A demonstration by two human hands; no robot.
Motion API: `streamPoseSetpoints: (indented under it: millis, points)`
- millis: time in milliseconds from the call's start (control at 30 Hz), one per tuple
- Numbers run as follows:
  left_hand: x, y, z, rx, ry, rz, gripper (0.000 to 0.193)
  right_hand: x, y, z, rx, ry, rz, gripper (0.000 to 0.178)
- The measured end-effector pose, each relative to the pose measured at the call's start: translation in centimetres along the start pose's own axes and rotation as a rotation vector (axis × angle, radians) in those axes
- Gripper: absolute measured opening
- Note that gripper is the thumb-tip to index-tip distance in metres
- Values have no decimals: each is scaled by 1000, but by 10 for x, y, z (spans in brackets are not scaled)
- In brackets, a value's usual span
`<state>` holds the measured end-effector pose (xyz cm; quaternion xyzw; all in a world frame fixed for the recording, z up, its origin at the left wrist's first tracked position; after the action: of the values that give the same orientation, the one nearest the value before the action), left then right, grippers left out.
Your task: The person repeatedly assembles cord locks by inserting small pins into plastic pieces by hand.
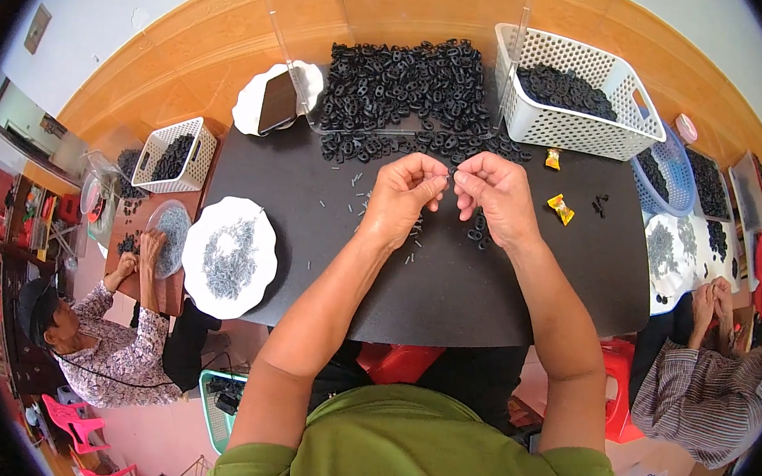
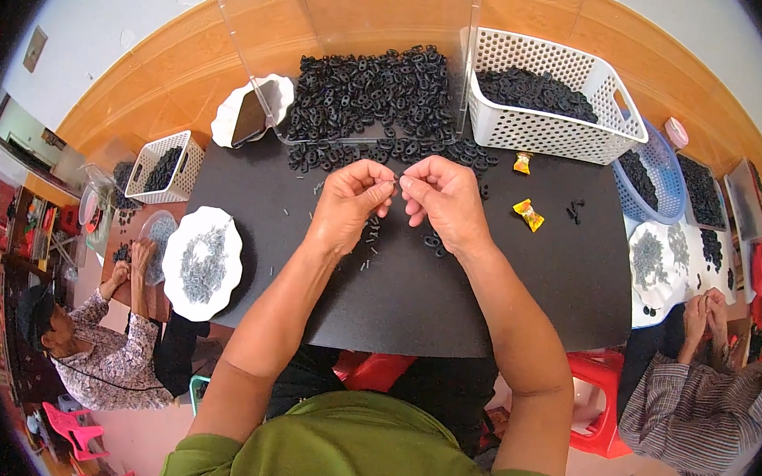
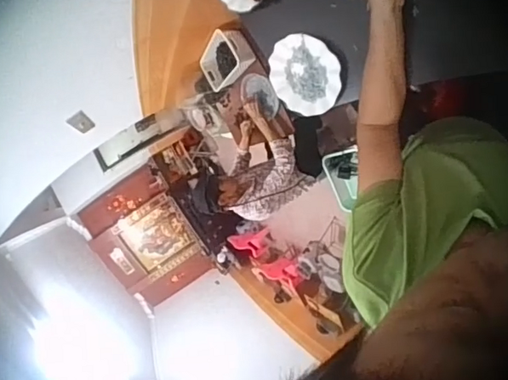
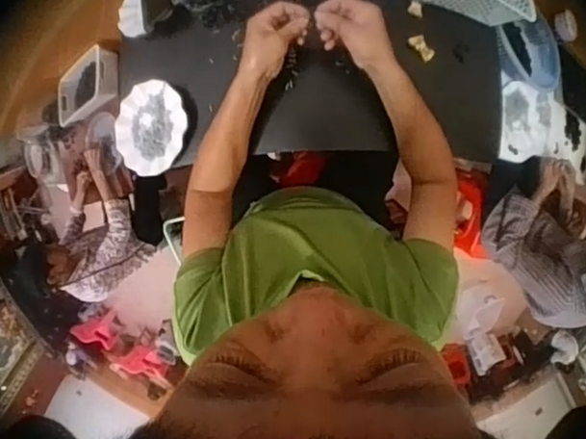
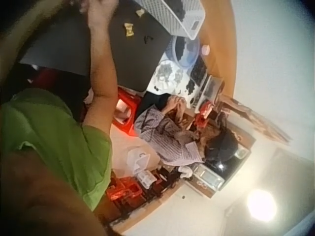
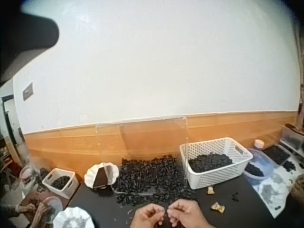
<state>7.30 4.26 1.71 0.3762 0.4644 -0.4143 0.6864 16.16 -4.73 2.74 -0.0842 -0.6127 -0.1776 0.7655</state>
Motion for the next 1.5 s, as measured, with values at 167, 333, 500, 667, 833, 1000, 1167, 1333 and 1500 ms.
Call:
streamPoseSetpoints:
  millis: [167, 333, 500, 667, 833, 1000, 1167, 1333, 1500]
  points:
    - [-2, 0, 0, -5, 33, 6, 3, 2, -1, 3, -9, -52, -16, 6]
    - [-2, -1, 0, 16, 100, 12, 3, 3, -2, 1, -25, -44, -36, 5]
    - [-1, -2, 0, 11, 115, 13, 3, 3, -2, 4, -23, -109, -47, 5]
    - [1, -4, -6, -77, 364, 2, 3, -1, -3, 7, -71, -319, -67, 5]
    - [2, -3, -11, -59, 489, -36, 3, -8, 2, 5, -6, -330, -46, 6]
    - [-4, 3, -28, -72, 447, -56, 21, -16, 8, -14, -46, -117, 10, 5]
    - [-14, 3, -71, -353, 636, 12, 16, -8, 9, -48, -135, 7, -79, 8]
    - [-20, 20, -35, -257, 1199, 9, 17, -8, 9, -58, -165, 45, -98, 11]
    - [-11, 40, -18, -223, 1547, -38, 21, -4, 8, -53, -172, 56, -111, 11]
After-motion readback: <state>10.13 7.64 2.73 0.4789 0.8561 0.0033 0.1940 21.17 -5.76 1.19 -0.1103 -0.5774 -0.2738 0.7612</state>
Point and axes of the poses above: each hand's wrist, its own y-axis towards the middle knuckle, its own z-axis out of the palm, x = y × z, the point moved 6 cm from there along y, towards the middle knuckle, and after that the axes turned 11 degrees about x, right-handed, at the moved point
